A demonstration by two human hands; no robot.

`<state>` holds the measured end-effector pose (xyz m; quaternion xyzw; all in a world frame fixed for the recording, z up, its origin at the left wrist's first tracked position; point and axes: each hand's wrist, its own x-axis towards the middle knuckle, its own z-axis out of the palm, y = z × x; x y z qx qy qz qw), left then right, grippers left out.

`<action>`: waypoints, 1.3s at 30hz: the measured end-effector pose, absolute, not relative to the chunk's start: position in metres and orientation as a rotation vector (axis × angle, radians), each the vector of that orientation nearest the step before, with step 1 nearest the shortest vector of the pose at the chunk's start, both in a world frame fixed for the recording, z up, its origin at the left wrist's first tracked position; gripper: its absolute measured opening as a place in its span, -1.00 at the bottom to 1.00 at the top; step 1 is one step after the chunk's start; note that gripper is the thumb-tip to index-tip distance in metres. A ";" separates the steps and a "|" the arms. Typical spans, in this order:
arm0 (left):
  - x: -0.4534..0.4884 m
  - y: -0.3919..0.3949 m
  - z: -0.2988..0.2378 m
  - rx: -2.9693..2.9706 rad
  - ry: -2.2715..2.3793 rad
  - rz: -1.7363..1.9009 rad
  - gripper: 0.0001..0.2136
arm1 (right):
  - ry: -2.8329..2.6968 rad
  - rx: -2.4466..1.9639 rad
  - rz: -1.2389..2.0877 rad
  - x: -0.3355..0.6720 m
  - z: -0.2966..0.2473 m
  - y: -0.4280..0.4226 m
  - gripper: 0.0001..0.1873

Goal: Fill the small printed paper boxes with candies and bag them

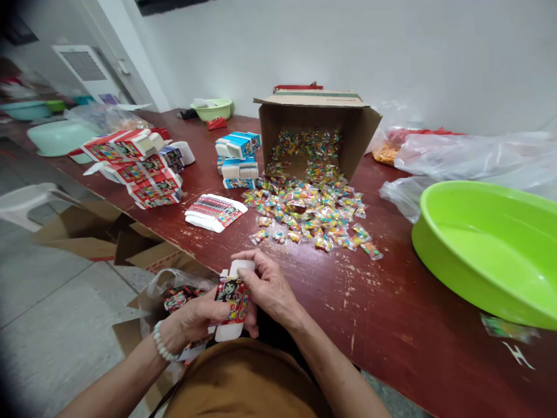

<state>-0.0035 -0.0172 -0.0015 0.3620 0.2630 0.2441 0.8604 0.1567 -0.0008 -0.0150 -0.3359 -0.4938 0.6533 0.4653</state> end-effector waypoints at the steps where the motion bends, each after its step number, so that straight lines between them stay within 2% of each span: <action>1: -0.002 -0.017 -0.003 0.772 0.548 0.540 -0.61 | -1.203 -0.794 1.674 0.158 -0.014 -0.004 -0.63; 4: -0.003 -0.016 -0.006 0.828 0.554 0.600 -0.57 | -1.184 -0.725 1.794 0.161 -0.009 -0.010 -0.50; 11: -0.009 -0.018 -0.004 0.876 0.562 0.631 -0.53 | -1.147 -0.683 1.716 0.159 -0.006 -0.012 -0.37; 23: -0.005 -0.019 0.004 0.869 0.747 0.644 -0.70 | -1.128 -0.660 1.648 0.163 -0.015 -0.010 -0.39; 29: 0.009 -0.015 -0.002 0.809 0.859 0.710 -0.72 | -1.161 -0.825 1.653 0.160 -0.018 -0.008 -0.65; 34: 0.020 -0.012 -0.004 0.908 0.948 0.836 -0.67 | -1.105 -0.995 1.412 0.159 -0.022 -0.001 -0.73; 37: 0.022 -0.016 -0.002 1.000 1.047 0.870 -0.66 | -1.084 -0.981 1.358 0.159 -0.021 0.000 -0.71; 39: 0.022 -0.019 -0.001 0.968 1.003 0.866 -0.63 | -1.041 -0.957 1.356 0.156 -0.021 -0.001 -0.59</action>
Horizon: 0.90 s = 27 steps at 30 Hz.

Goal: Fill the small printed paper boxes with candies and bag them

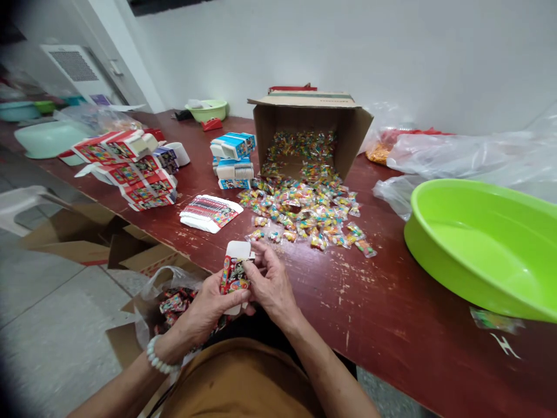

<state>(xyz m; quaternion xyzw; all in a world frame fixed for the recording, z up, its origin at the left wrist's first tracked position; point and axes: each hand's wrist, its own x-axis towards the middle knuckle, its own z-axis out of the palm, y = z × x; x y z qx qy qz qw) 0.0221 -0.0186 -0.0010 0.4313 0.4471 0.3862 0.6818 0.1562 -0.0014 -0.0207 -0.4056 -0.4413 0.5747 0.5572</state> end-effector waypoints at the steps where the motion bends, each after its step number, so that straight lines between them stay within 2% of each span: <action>1: 0.022 -0.020 -0.001 0.953 0.959 0.865 -0.61 | -1.016 -0.947 1.348 0.155 -0.022 -0.003 -0.53; 3: 0.021 -0.021 -0.003 0.975 0.942 0.899 -0.58 | -0.974 -0.947 1.307 0.151 -0.025 -0.004 -0.51; 8: 0.015 -0.020 -0.008 1.168 1.131 1.114 -0.47 | -1.072 -0.985 1.135 0.148 -0.032 -0.003 -0.72; 11: 0.012 -0.019 -0.008 1.279 1.117 1.195 -0.42 | -1.138 -0.967 1.094 0.149 -0.033 -0.002 -0.72; 15: 0.009 -0.018 -0.003 1.204 1.037 1.113 -0.56 | -1.175 -0.959 1.107 0.153 -0.035 -0.003 -0.78; 18: 0.007 -0.015 0.001 1.060 0.982 1.021 -0.67 | -1.154 -0.972 1.253 0.158 -0.033 0.000 -0.84; 22: 0.007 -0.013 0.003 1.029 0.995 1.021 -0.76 | -1.019 -0.974 1.482 0.166 -0.023 0.005 -0.81; 25: 0.007 -0.013 0.003 1.159 1.015 1.049 -0.83 | -1.044 -0.933 1.538 0.171 -0.016 0.008 -0.69; 27: 0.008 -0.014 0.001 1.174 1.013 1.036 -0.81 | -1.146 -0.935 1.504 0.173 -0.017 0.008 -0.74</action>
